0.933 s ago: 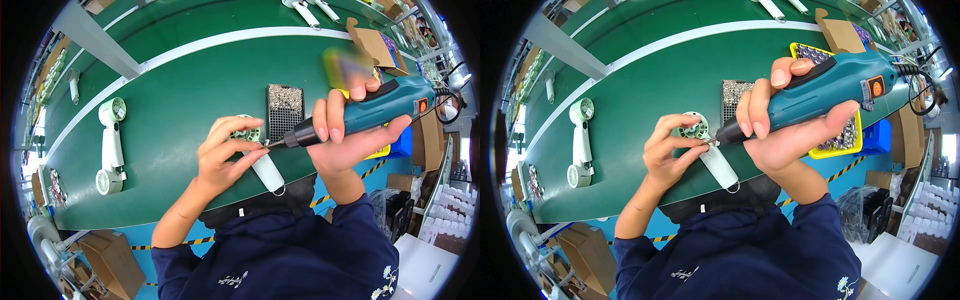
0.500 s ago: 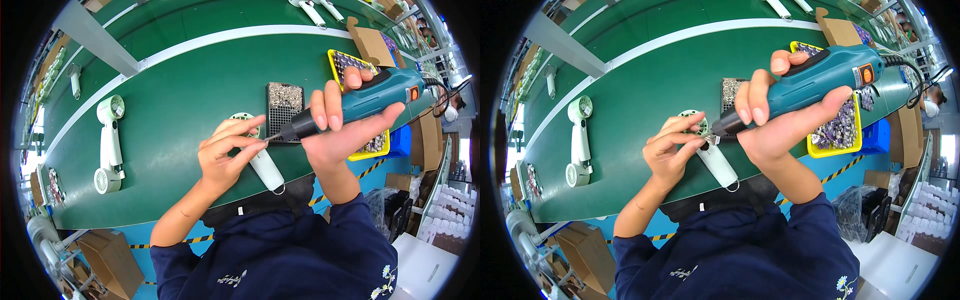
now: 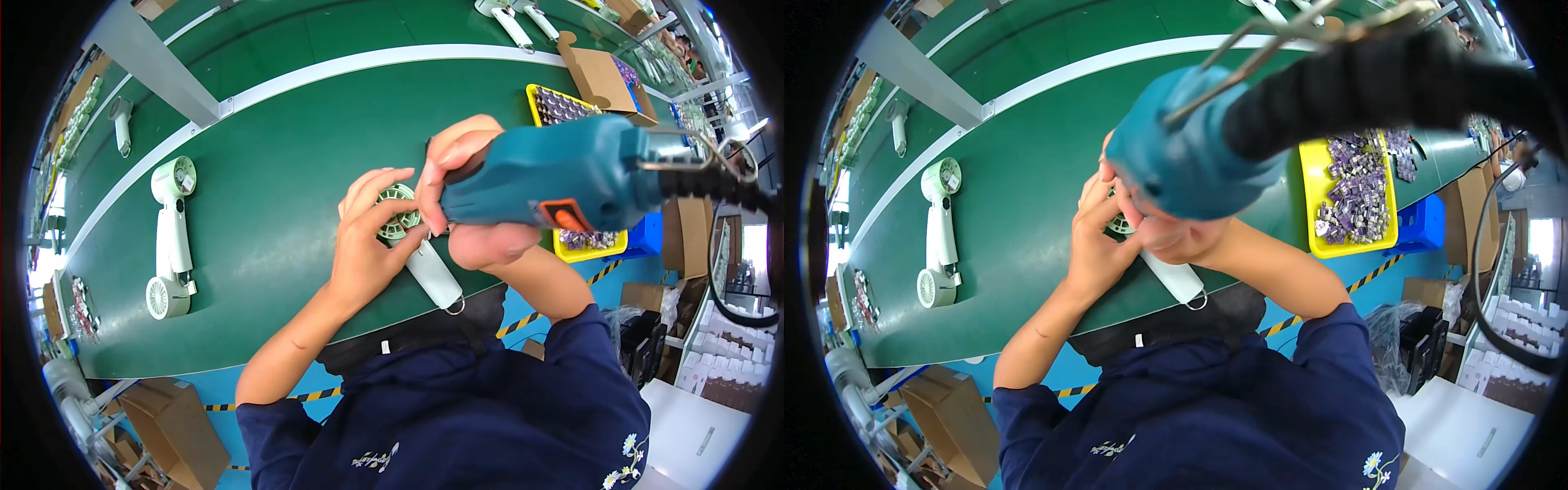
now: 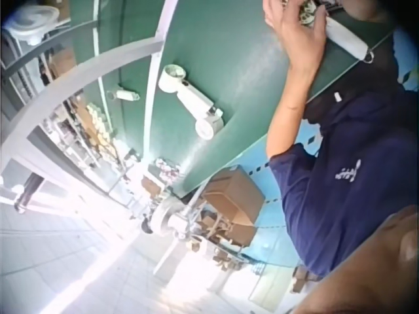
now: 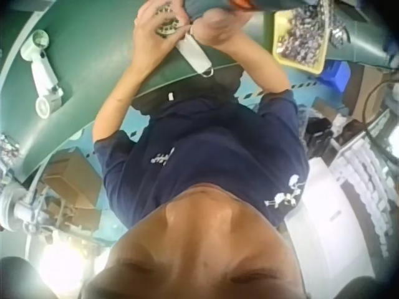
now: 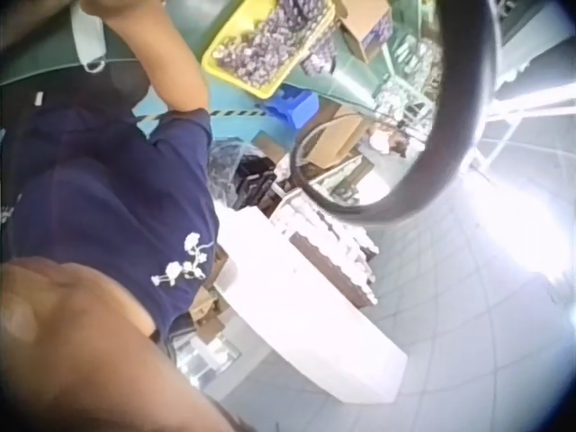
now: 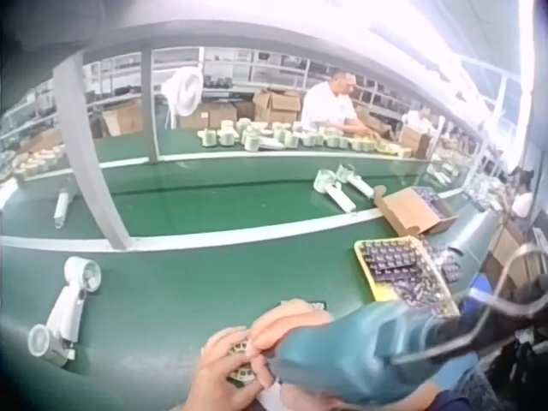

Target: The worker is assembling handheld electronic fans using an electric screwdriver at a production line station.

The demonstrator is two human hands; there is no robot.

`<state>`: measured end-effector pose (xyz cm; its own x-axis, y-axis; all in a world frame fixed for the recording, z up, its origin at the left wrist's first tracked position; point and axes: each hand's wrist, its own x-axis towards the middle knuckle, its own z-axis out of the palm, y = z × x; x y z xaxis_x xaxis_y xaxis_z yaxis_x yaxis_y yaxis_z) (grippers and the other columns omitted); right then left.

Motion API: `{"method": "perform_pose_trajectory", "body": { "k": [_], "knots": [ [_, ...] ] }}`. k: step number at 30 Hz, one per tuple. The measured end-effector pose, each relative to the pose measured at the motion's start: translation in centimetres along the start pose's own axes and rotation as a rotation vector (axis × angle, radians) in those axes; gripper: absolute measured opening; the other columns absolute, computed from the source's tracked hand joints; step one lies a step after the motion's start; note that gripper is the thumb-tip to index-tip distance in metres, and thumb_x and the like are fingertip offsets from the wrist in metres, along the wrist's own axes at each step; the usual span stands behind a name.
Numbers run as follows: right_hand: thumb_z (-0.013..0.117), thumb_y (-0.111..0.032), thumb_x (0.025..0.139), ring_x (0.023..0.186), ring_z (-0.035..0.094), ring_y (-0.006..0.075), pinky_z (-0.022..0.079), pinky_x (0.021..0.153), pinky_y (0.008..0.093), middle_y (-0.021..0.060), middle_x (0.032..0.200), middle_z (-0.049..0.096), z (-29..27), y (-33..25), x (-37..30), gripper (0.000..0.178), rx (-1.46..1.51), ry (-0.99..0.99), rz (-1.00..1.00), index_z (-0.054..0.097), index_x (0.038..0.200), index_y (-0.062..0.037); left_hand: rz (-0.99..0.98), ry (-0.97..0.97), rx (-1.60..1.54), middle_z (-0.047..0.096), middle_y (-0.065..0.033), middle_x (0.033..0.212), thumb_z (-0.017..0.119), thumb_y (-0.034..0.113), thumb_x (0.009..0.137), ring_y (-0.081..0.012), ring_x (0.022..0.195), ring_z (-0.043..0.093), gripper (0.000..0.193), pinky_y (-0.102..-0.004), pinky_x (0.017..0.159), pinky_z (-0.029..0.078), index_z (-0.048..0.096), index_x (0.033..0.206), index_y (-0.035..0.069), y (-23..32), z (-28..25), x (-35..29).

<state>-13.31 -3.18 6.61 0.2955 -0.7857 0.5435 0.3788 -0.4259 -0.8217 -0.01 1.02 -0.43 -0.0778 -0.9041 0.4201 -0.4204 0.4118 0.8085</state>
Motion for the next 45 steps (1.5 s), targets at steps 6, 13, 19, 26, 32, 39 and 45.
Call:
{"method": "perform_pose_trajectory", "body": {
  "k": [6, 13, 19, 26, 32, 39, 45],
  "knots": [
    [0.05, -0.077, 0.074, 0.044, 0.051, 0.0147, 0.044, 0.04, 0.0263, 0.0116, 0.093, 0.05, -0.5, 0.9, 0.6, 0.085, 0.058, -0.142, -0.152, 0.047, 0.109, 0.0, -0.038, -0.013, -0.01, 0.056, -0.0057, 0.124, 0.077, 0.007, 0.067, -0.0284, 0.116, 0.049, 0.028, -0.04, 0.097, 0.034, 0.065, 0.093, 0.008, 0.0, 0.0, -0.4],
    [0.05, -0.077, 0.073, 0.043, 0.049, 0.0141, 0.043, 0.039, 0.026, 0.011, 0.092, 0.05, -0.3, 1.2, 0.1, 0.084, 0.065, -0.15, -0.12, 0.047, 0.109, -0.0005, -0.016, -0.018, -0.011, 0.054, -0.0057, 0.124, 0.076, 0.007, 0.069, -0.0279, 0.115, 0.049, 0.03, -0.041, 0.098, 0.033, 0.064, 0.096, 0.01, -0.1, -0.2, -0.2],
    [0.049, -0.078, 0.072, 0.042, 0.047, 0.0137, 0.041, 0.039, 0.026, 0.01, 0.089, 0.05, 0.2, 1.5, -0.3, 0.085, -0.011, -0.029, 0.059, 0.047, 0.108, -0.0011, -0.044, 0.012, -0.037, 0.054, -0.0059, 0.122, 0.076, 0.007, 0.069, -0.0281, 0.113, 0.05, 0.034, -0.0405, 0.097, 0.034, 0.062, 0.1, 0.009, -0.1, 0.1, -0.4],
    [0.051, -0.08, 0.068, 0.038, 0.04, 0.008, 0.033, 0.036, 0.0235, 0.003, 0.084, 0.046, 0.6, 2.9, 0.1, 0.08, -0.004, 0.112, 0.113, 0.044, 0.097, -0.0062, -0.063, -0.015, -0.029, 0.052, -0.0061, 0.116, 0.078, 0.009, 0.067, -0.0275, 0.111, 0.05, 0.045, -0.0395, 0.095, 0.034, 0.059, 0.107, 0.008, -1.0, 0.0, -0.3],
    [0.05, -0.081, 0.065, 0.037, 0.041, 0.008, 0.034, 0.036, 0.0229, 0.0025, 0.085, 0.047, 0.1, 3.2, 0.1, 0.081, 0.029, -0.089, 0.036, 0.044, 0.097, -0.0067, -0.042, -0.051, -0.025, 0.051, -0.0063, 0.113, 0.078, 0.008, 0.066, -0.027, 0.109, 0.049, 0.046, -0.0388, 0.093, 0.034, 0.058, 0.108, 0.008, -1.1, -0.4, 0.0],
    [0.043, -0.078, 0.078, 0.041, 0.041, 0.0094, 0.032, 0.035, 0.0241, 0.0006, 0.09, 0.049, -3.8, 1.2, -0.1, 0.074, 0.429, 0.184, -0.122, 0.049, 0.107, -0.0096, 0.044, -0.106, 0.031, 0.052, -0.0052, 0.111, 0.078, 0.008, 0.066, -0.0254, 0.109, 0.05, 0.047, -0.0378, 0.094, 0.033, 0.058, 0.108, 0.009, -0.9, -0.2, 0.0],
    [0.038, -0.078, 0.08, 0.037, 0.036, 0.0092, 0.03, 0.032, 0.0237, 0.0027, 0.089, 0.048, -5.2, 1.6, -3.4, 0.073, 0.109, 0.302, -0.143, 0.048, 0.106, -0.0099, -0.022, -0.123, -0.069, 0.053, -0.0046, 0.114, 0.079, 0.005, 0.064, -0.0243, 0.108, 0.052, 0.051, -0.0361, 0.091, 0.037, 0.059, 0.111, 0.011, -1.7, -0.5, 0.2]
  ]
}}
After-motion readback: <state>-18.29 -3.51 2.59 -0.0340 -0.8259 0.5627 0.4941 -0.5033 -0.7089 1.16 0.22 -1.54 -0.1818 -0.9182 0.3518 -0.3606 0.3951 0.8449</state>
